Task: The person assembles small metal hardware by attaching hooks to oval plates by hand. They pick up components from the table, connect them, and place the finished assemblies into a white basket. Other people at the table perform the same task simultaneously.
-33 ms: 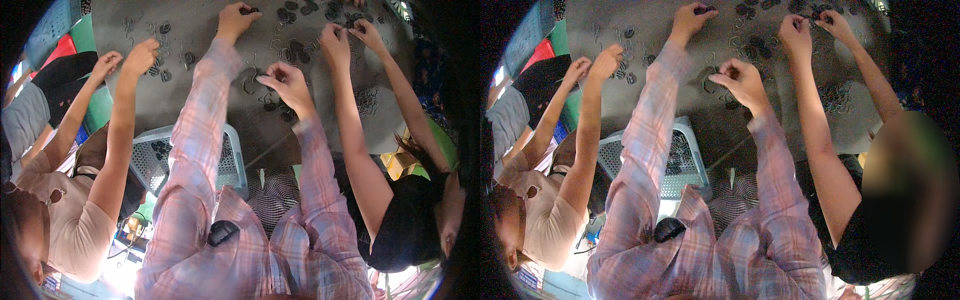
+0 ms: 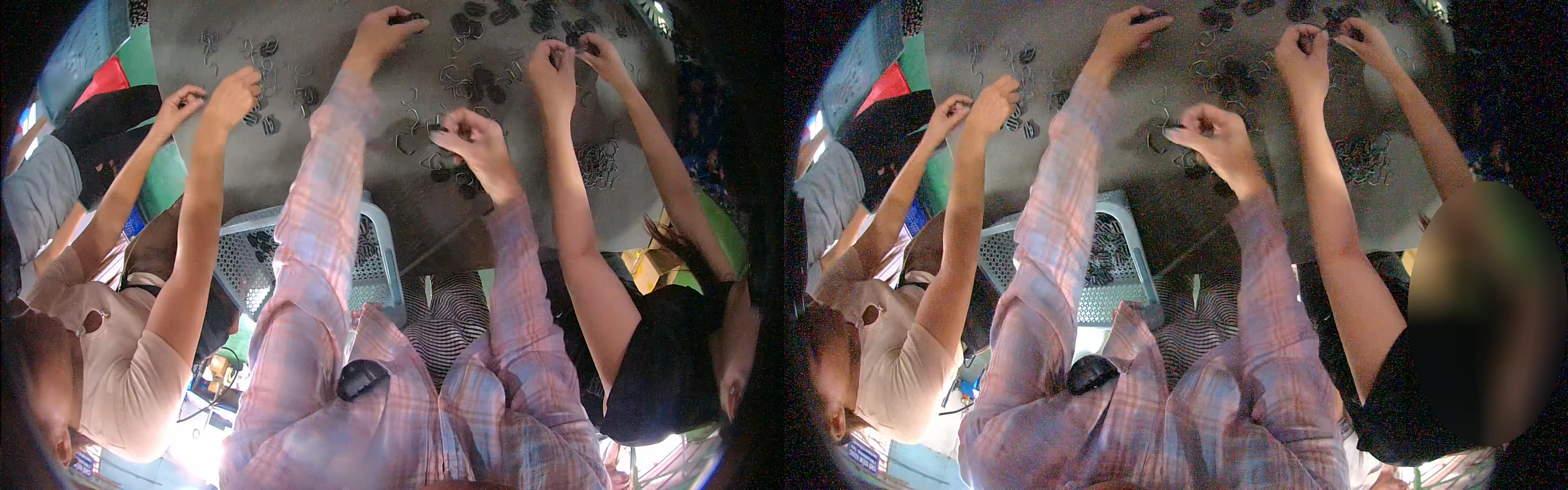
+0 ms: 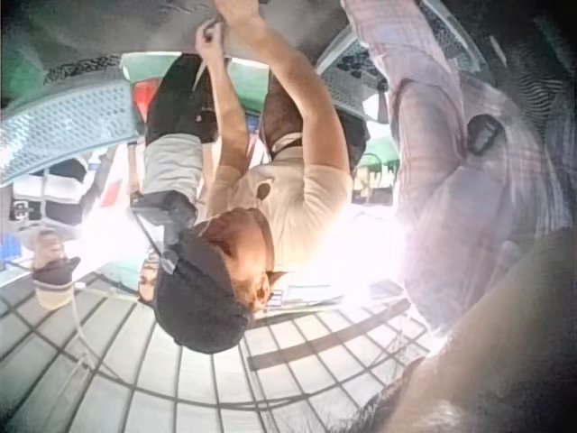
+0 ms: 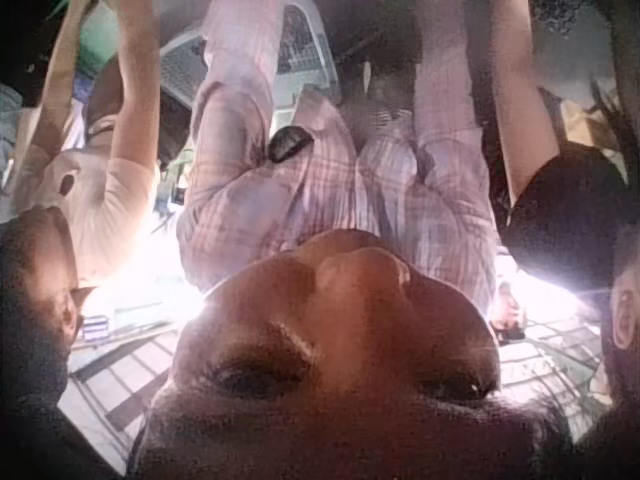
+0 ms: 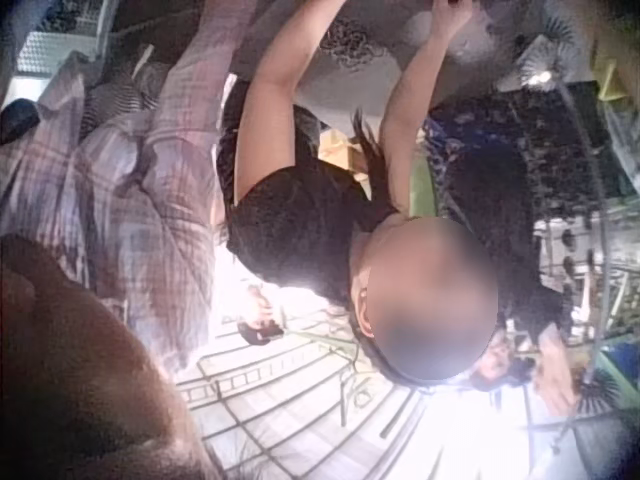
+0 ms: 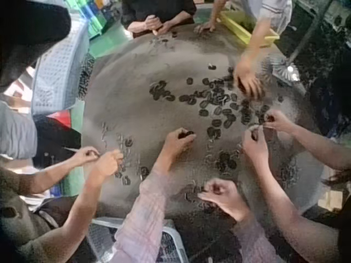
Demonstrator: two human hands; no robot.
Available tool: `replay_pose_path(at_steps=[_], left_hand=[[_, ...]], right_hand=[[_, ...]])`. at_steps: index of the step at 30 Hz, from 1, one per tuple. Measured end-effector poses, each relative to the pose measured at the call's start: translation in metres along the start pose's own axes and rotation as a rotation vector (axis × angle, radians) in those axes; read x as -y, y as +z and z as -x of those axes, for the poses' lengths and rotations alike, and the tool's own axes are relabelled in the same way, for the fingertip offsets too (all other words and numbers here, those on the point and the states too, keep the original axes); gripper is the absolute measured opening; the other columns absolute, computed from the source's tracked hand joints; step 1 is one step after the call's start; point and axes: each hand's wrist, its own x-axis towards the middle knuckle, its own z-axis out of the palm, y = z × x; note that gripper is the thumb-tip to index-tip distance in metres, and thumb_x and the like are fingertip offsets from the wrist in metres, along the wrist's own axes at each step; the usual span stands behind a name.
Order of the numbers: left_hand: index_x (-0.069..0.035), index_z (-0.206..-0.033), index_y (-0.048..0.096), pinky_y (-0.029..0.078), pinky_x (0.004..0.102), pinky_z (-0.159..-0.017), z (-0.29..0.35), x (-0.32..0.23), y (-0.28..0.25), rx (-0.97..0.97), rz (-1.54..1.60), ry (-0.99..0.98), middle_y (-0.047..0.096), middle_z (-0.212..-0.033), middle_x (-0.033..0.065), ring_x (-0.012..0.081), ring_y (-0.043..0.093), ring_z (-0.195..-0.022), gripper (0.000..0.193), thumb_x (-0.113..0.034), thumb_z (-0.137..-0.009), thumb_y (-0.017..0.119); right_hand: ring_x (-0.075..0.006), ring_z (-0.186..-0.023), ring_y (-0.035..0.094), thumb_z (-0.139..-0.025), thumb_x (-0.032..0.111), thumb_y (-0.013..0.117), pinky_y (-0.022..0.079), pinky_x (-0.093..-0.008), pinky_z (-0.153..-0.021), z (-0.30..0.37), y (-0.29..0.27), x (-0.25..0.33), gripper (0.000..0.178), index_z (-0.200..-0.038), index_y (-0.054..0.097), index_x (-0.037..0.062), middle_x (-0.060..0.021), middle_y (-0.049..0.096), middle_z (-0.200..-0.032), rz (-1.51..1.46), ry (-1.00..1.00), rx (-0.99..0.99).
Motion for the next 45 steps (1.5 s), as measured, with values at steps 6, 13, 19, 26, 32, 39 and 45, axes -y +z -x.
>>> replay_pose_path(at_steps=[6,13,19,26,32,39,45], left_hand=[[0.000,-0.085,0.062,0.048,0.0323,-0.065,-0.027,0.004,0.024,0.173,0.408,-0.194,0.060,-0.073,0.0121,0.0197,0.060,-0.072,0.026,-0.022,-0.076,0.071],[0.000,-0.076,0.065,0.049,0.0380,-0.070,-0.030,-0.028,0.055,-0.067,-0.416,0.084,0.064,-0.076,0.0169,0.0302,0.063,-0.080,0.024,-0.020,-0.067,0.076],[-0.003,-0.093,0.062,0.044,0.0242,-0.059,0.038,-0.049,0.004,0.236,0.427,-0.294,0.061,-0.090,0.0036,0.0123,0.058,-0.078,0.026,-0.028,-0.088,0.059],[-0.013,-0.088,0.066,0.048,0.0309,-0.064,0.086,-0.045,0.007,0.324,-0.339,-0.214,0.066,-0.081,0.0043,0.0183,0.063,-0.076,0.034,-0.041,-0.070,0.076],[-0.008,-0.077,0.067,0.048,0.0376,-0.067,0.125,-0.018,0.027,0.258,-0.891,0.195,0.065,-0.075,0.0134,0.0323,0.063,-0.078,0.027,-0.029,-0.065,0.077],[-0.005,-0.075,0.069,0.049,0.0362,-0.064,0.118,-0.050,-0.003,0.263,-0.562,-0.043,0.064,-0.069,0.0156,0.0291,0.063,-0.065,0.024,-0.027,-0.067,0.076],[-0.004,-0.080,0.067,0.048,0.0334,-0.060,0.101,-0.067,-0.021,0.253,-0.300,-0.124,0.067,-0.082,0.0116,0.0228,0.063,-0.068,0.021,-0.022,-0.070,0.073]], right_hand=[[-0.0131,-0.070,0.055,-0.084,0.018,0.064,0.045,-0.0215,-0.052,0.030,-0.008,-0.033,0.023,-0.099,0.051,0.0083,-0.0059,0.057,-0.088,-0.923,0.161,0.092],[-0.0199,-0.071,0.054,-0.092,0.039,0.052,0.043,-0.0284,-0.055,-0.015,-0.011,-0.007,0.032,-0.086,0.048,0.0084,-0.0062,0.053,-0.082,-0.906,-0.019,-0.133],[-0.0289,-0.067,0.059,-0.082,0.035,0.066,0.046,-0.0367,-0.061,-0.070,-0.048,-0.028,0.035,-0.098,0.057,0.0058,-0.0095,0.060,-0.071,0.608,-0.220,-0.754],[-0.0295,-0.082,0.065,-0.082,0.038,0.064,0.050,-0.0398,-0.069,-0.065,-0.066,-0.023,0.038,-0.104,0.060,0.0075,-0.0150,0.066,-0.081,0.664,-0.034,-0.402],[-0.0110,-0.060,0.050,-0.085,0.041,0.062,0.042,-0.0246,-0.053,0.014,-0.011,0.027,0.038,-0.093,0.061,0.0040,-0.0023,0.062,-0.079,-0.748,0.005,-0.277],[-0.0155,-0.050,0.044,-0.071,0.045,0.074,0.038,-0.0285,-0.051,-0.052,-0.036,-0.048,0.050,-0.096,0.060,0.0046,0.0014,0.045,-0.058,0.632,-0.189,-1.036],[-0.0319,-0.076,0.062,-0.072,0.039,0.073,0.048,-0.0420,-0.069,-0.076,-0.038,-0.020,0.043,-0.095,0.060,0.0050,-0.0146,0.065,-0.084,0.740,0.037,-0.780]])
